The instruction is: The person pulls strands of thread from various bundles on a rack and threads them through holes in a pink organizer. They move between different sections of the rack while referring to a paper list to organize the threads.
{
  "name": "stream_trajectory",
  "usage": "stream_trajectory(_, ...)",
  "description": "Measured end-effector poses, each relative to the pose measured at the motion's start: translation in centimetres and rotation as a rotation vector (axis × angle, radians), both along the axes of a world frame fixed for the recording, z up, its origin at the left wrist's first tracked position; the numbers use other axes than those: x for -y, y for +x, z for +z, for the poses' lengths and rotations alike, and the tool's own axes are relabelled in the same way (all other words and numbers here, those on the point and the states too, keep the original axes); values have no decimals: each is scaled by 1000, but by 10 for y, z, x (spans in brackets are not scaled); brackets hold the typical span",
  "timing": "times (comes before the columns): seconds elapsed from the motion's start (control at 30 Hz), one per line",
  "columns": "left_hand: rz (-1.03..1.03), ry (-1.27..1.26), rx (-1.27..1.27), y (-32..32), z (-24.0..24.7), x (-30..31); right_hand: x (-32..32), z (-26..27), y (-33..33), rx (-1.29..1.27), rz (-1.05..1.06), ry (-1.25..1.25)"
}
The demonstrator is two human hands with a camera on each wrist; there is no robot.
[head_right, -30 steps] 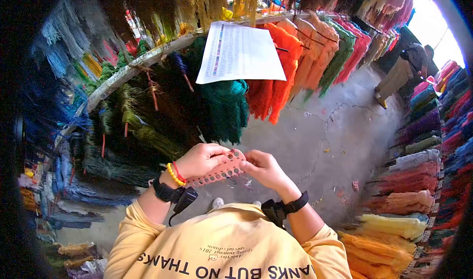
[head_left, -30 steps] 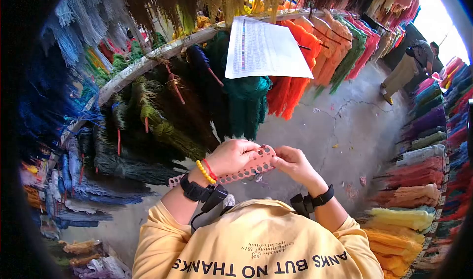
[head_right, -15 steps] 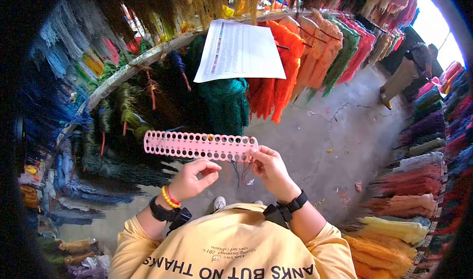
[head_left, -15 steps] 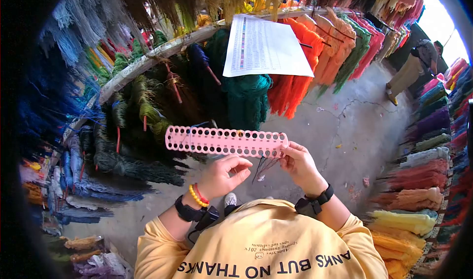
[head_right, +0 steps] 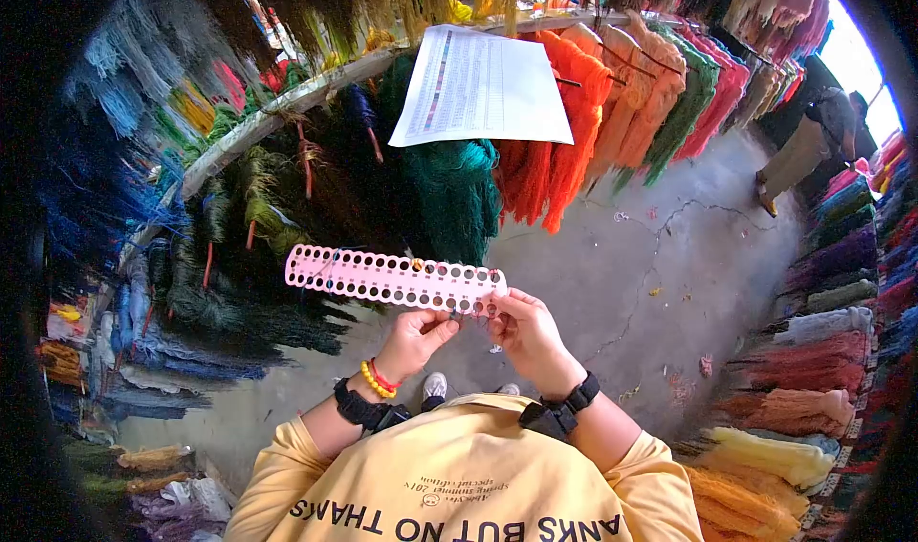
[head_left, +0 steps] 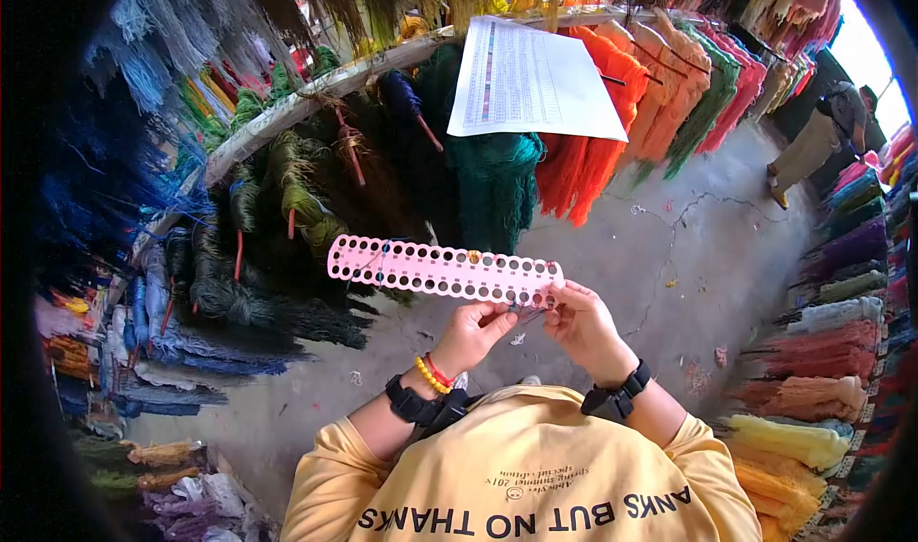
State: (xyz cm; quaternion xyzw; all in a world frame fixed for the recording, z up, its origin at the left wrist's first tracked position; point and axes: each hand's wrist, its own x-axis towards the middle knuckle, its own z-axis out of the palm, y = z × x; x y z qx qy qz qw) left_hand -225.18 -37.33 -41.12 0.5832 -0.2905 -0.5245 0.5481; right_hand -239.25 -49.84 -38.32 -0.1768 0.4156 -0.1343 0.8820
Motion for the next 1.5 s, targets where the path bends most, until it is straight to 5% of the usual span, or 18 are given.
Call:
stream_trajectory(0.2,16,-110,391,-1,-1,-11,2,0,-6,-3,-21,-3)
stream_trajectory(0.3,28,-55,347,-6,11,-6,1,-4,-6,13,-12,6)
stream_trajectory(0.4,168,-103,-256,-21,2,4,-1,-7,-6,29,-6,23)
stream_trajectory(0.73,-27,221,-124,-10,-29,-44,2,-2,-5,6,-95,21)
stream_trajectory(0.93,-112,721,-262,10,-132,-194,15,1,-11,47,-124,-46)
stream_trajectory(1.0,57,998,-345,9,-161,-274,17,-1,-12,62,-130,-61)
stream_trajectory(1.07,-79,1156,-151,14,-224,-373,19,-5,-13,47,-124,-52)
stream_trajectory(1.1,-30,1144,-300,27,-255,-409,19,-6,-13,39,-116,-44)
stream_trajectory(1.2,-105,1194,378,29,-191,-352,18,-6,-10,49,-81,-27)
stream_trajectory(1.3,185,830,1001,21,-165,-268,15,-12,-7,62,-44,-6)
stream_trajectory(1.5,261,128,847,13,-26,-80,10,-9,-6,106,1,26)
